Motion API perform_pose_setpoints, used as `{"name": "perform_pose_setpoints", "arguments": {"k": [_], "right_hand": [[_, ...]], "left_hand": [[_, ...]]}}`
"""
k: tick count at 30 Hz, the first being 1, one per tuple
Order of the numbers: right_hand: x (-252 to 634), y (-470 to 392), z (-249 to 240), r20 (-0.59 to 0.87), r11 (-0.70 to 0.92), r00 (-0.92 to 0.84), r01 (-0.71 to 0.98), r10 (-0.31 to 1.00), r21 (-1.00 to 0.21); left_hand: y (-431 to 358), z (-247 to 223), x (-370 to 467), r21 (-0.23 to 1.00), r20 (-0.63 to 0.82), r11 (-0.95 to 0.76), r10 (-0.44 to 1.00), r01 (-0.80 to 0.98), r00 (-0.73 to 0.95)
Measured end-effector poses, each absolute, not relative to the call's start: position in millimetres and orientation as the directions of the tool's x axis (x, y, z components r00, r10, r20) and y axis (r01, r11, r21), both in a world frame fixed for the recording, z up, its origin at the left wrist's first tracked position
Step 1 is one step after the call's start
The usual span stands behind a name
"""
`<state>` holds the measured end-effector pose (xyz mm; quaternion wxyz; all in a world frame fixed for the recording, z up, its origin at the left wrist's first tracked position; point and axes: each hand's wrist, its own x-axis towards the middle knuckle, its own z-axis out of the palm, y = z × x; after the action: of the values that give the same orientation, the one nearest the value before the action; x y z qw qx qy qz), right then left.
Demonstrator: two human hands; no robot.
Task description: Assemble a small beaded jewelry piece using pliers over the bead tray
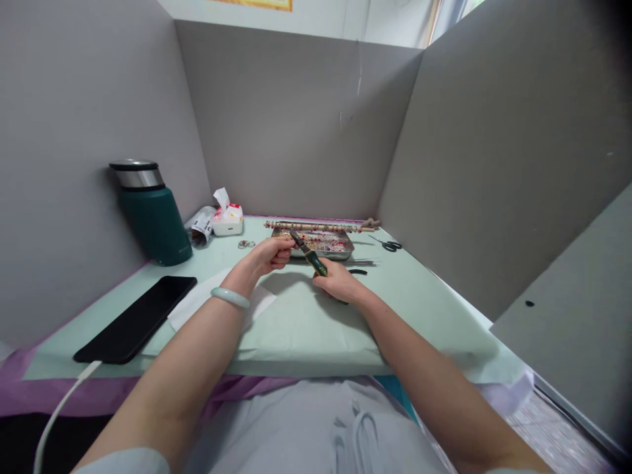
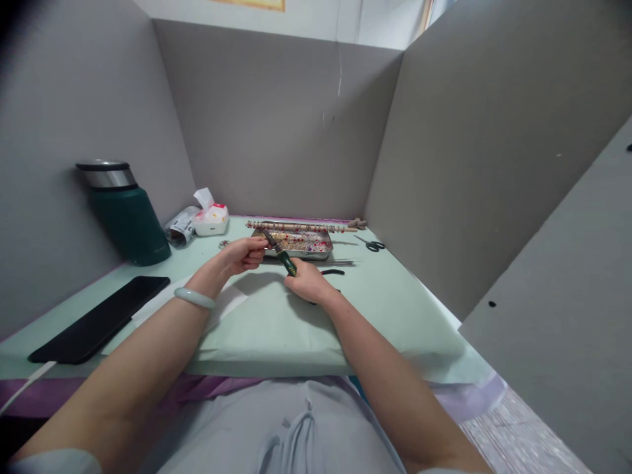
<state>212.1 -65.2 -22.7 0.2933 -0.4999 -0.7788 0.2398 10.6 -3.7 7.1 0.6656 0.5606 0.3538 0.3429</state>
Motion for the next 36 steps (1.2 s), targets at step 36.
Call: {"name": "perform_pose_setpoints", "arguments": {"k": [36], "right_hand": [[212.6, -65.6, -20.2, 0.201, 0.335, -0.279, 0.606, 0.939, -0.721]], "left_hand": [[-9.5, 8.6, 12.4, 0.979, 0.067, -0.147, 0.885, 0.141, 0.461]]}}
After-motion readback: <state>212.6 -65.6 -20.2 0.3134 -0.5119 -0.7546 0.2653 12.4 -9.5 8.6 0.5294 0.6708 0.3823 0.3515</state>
